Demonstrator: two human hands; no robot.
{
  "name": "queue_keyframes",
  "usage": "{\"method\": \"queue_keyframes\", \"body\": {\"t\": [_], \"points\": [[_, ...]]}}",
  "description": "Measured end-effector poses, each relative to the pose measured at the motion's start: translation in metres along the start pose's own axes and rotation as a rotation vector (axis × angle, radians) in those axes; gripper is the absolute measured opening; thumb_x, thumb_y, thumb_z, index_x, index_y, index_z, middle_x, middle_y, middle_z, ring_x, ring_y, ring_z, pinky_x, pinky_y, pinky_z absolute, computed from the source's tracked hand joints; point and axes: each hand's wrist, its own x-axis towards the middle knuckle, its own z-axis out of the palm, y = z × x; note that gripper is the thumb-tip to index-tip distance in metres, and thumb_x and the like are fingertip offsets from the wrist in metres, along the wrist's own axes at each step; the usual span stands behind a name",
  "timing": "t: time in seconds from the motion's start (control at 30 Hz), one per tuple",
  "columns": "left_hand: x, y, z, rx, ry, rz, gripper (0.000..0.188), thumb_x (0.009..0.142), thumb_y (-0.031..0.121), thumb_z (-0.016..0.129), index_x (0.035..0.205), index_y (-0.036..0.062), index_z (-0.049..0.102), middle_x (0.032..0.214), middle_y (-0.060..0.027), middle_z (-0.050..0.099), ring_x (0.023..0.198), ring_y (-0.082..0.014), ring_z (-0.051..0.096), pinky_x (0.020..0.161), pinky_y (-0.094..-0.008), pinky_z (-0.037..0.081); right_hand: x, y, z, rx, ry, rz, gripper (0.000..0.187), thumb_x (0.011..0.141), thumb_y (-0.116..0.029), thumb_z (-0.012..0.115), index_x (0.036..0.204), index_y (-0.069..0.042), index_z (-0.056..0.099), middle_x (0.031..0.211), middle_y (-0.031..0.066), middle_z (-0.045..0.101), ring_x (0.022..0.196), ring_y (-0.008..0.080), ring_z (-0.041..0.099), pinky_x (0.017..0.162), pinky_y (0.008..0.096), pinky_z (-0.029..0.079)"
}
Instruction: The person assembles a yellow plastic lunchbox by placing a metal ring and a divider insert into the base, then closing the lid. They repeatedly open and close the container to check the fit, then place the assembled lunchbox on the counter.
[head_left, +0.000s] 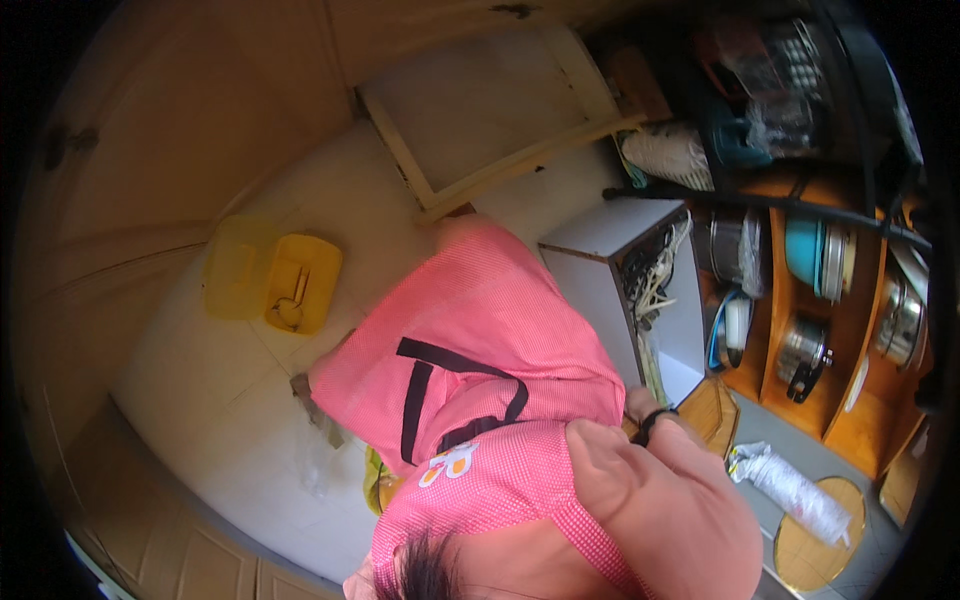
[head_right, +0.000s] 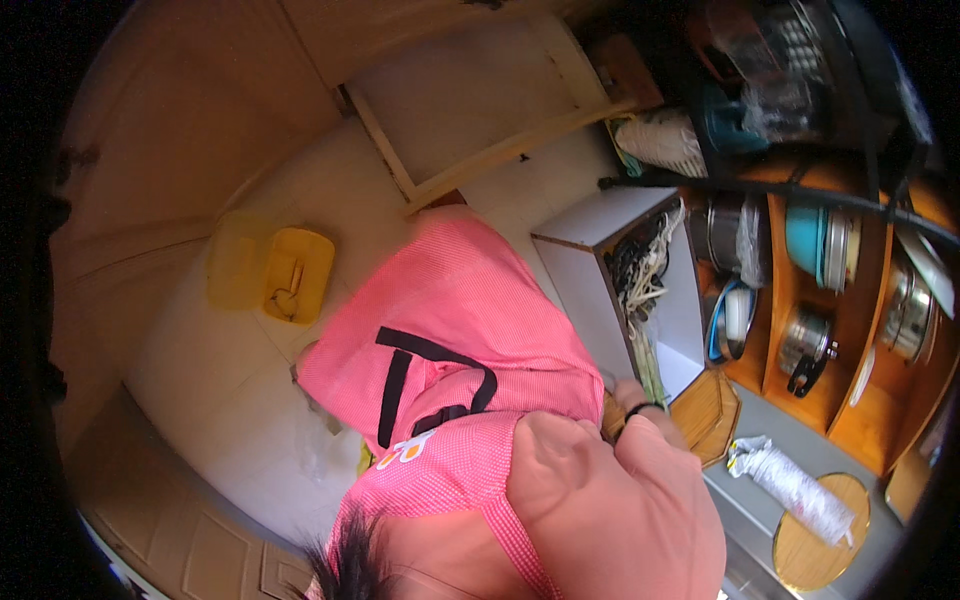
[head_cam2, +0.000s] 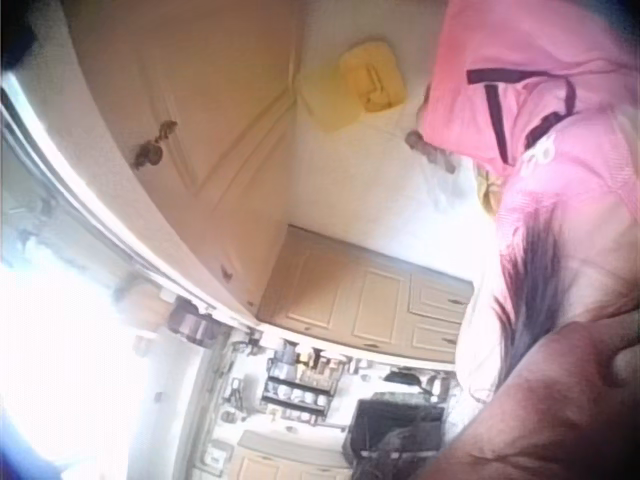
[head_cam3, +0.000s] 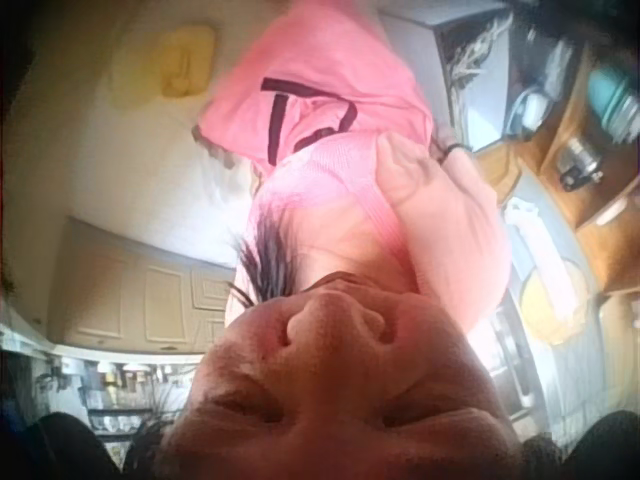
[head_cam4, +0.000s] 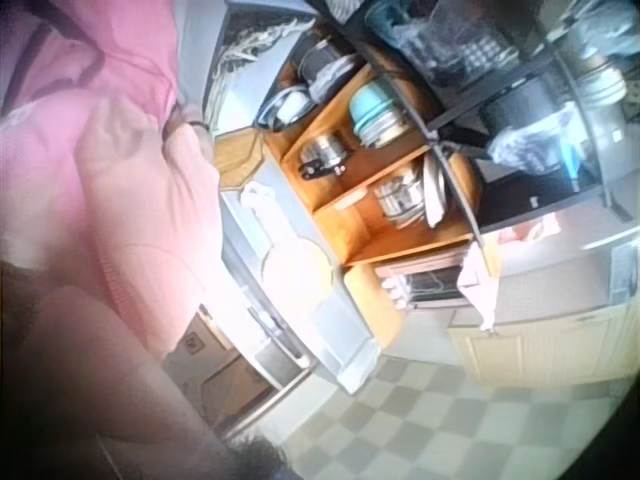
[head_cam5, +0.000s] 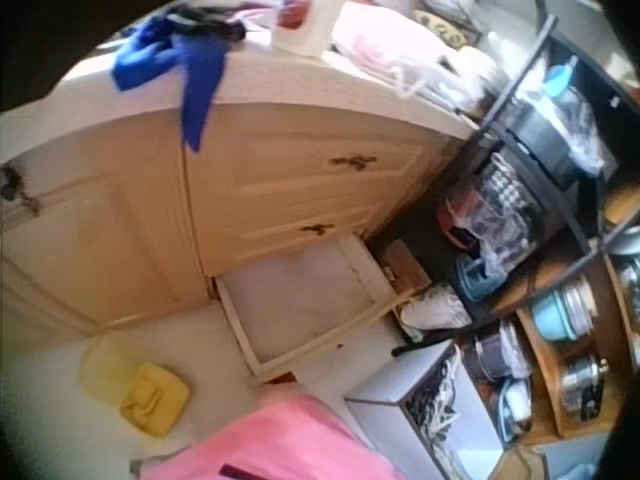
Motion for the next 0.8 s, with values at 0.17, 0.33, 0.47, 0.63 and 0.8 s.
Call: {"method": "queue_keyframes", "body": {"t": [0.17,0.33,0.47,0.63,0.8], "points": [[0.008,0.014,-0.002,-0.02,-0.03,-0.006,0.022,0.083,0.004,0.057,0.104,-0.0001,0.058,0.093,-0.0176,0.058,0.079,-0.0332,0.059,0.071,-0.0393,0.05,-0.064,0.02,0.011,0.148,-0.256,0.147,0.04,0.092,-0.035,0.048,0.109,-0.004,0.066,0.106,0.0216,0.066,0.1,0.0356,0.064,0.081,0.0426,0.051],[0.016,0.036,-0.018,-0.027,-0.052,-0.002,0.023,0.082,0.004,0.058,0.105,-0.0001,0.058,0.094,-0.0179,0.059,0.08,-0.0333,0.06,0.071,-0.0392,0.05,-0.135,0.009,-0.091,0.119,-0.407,0.147,0.041,0.093,-0.036,0.046,0.112,-0.005,0.065,0.108,0.0213,0.066,0.101,0.0356,0.063,0.082,0.0431,0.051],[0.015,0.054,-0.036,0.07,-0.097,0.082,0.024,0.081,0.003,0.059,0.105,-0.0001,0.058,0.095,-0.0181,0.059,0.08,-0.0333,0.06,0.072,-0.0391,0.051,-0.18,-0.001,-0.176,0.081,-0.563,0.132,0.041,0.095,-0.037,0.045,0.114,-0.006,0.064,0.11,0.0211,0.065,0.102,0.0357,0.063,0.083,0.0435,0.05],[-0.007,0.104,-0.088,0.334,-0.089,0.319,0.025,0.081,0.003,0.06,0.105,0.0,0.059,0.096,-0.0183,0.06,0.081,-0.0333,0.06,0.072,-0.0389,0.051,-0.191,-0.029,-0.241,0.05,-0.679,0.054,0.042,0.096,-0.038,0.044,0.117,-0.007,0.063,0.113,0.0208,0.064,0.104,0.0358,0.062,0.084,0.044,0.05],[-0.089,0.194,-0.173,0.559,0.205,0.667,0.026,0.08,0.003,0.061,0.106,0.0,0.059,0.096,-0.0185,0.06,0.082,-0.0333,0.061,0.072,-0.0388,0.051,-0.183,-0.092,-0.262,-0.173,-0.275,-0.52,0.05,0.098,-0.046,0.04,0.122,-0.006,0.059,0.112,0.0202,0.064,0.104,0.0365,0.061,0.088,0.0458,0.047]]}}
